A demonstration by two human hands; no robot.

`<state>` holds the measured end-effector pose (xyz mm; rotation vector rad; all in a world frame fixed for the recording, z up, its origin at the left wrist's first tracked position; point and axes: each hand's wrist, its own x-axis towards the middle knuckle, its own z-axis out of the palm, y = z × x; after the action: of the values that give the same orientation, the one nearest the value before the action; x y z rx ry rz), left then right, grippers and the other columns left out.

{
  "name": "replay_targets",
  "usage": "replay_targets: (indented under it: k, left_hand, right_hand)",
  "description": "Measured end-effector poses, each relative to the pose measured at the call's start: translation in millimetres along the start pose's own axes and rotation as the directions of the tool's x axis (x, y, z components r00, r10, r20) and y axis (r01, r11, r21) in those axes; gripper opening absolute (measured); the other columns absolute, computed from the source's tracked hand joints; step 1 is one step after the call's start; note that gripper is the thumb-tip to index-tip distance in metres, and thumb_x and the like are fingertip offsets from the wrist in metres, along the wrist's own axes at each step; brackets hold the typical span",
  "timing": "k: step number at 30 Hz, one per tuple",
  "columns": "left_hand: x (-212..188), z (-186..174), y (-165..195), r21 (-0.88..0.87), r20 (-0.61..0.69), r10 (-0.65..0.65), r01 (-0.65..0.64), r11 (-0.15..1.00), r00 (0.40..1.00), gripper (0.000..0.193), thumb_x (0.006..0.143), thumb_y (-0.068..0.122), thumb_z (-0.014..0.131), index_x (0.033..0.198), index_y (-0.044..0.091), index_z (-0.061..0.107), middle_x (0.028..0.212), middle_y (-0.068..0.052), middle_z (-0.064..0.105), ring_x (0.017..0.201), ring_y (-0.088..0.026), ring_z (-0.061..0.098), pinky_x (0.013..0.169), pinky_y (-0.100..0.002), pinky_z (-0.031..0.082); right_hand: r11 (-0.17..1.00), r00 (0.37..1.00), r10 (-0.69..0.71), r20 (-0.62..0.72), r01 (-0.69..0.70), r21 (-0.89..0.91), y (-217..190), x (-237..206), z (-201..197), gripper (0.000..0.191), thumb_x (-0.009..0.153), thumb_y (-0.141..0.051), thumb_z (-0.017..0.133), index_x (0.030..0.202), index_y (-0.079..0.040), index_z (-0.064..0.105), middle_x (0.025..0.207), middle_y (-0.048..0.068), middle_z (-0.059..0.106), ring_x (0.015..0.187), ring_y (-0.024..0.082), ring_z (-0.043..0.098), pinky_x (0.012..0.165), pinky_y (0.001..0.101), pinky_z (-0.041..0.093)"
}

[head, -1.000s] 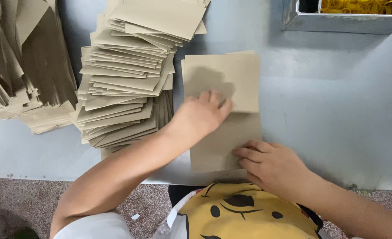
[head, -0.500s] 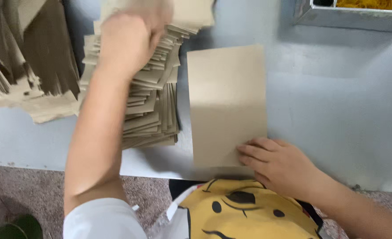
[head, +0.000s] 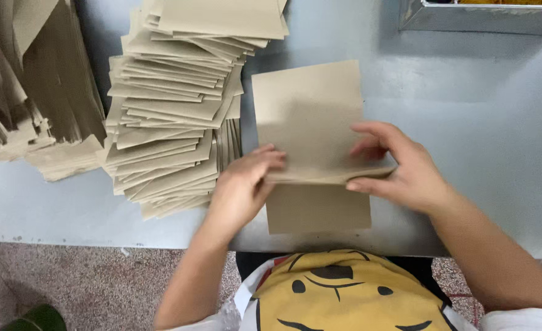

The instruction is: The person folds kraft paper sheets in half at a workbench, aligning the edges and pressing the crease flat by hand, then places each folded sheet onto a growing stack. At the end they square up the stack of folded sheets and set it beside the pile of unfolded sheets.

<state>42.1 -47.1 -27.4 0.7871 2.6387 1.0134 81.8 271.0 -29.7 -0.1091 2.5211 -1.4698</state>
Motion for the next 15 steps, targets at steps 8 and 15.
replay_targets:
  k: [8,15]
  left_hand:
    - [36.3,21.4,13.9,-0.364,-0.396,-0.417,0.278,0.889,0.818,0.041,0.094,0.024,0.077,0.131,0.014,0.062,0.085,-0.004,0.079,0.068,-0.015,0.075,0.064,-0.030,0.058]
    - [47.2,20.1,13.0,-0.155,-0.392,-0.415,0.385,0.910,0.821,0.058,0.094,0.021,0.074,0.145,0.011,0.049,0.083,-0.013,0.072,0.065,-0.028,0.069,0.064,-0.040,0.055]
  right_hand:
    - [0.859,0.977,0.199,-0.078,-0.136,0.494,8.6,33.5,3.2,0.076,0.090,-0.023,0.072,0.156,-0.011,0.036,0.112,0.000,0.066,0.103,0.010,0.064,0.088,0.0280,0.054]
    - [0.982,0.954,0.177,-0.241,-0.156,0.104,-6.1,29.2,22.0,0.075,0.096,-0.016,0.074,0.160,-0.010,0.035,0.080,0.001,0.061,0.072,0.009,0.057,0.067,0.0260,0.049]
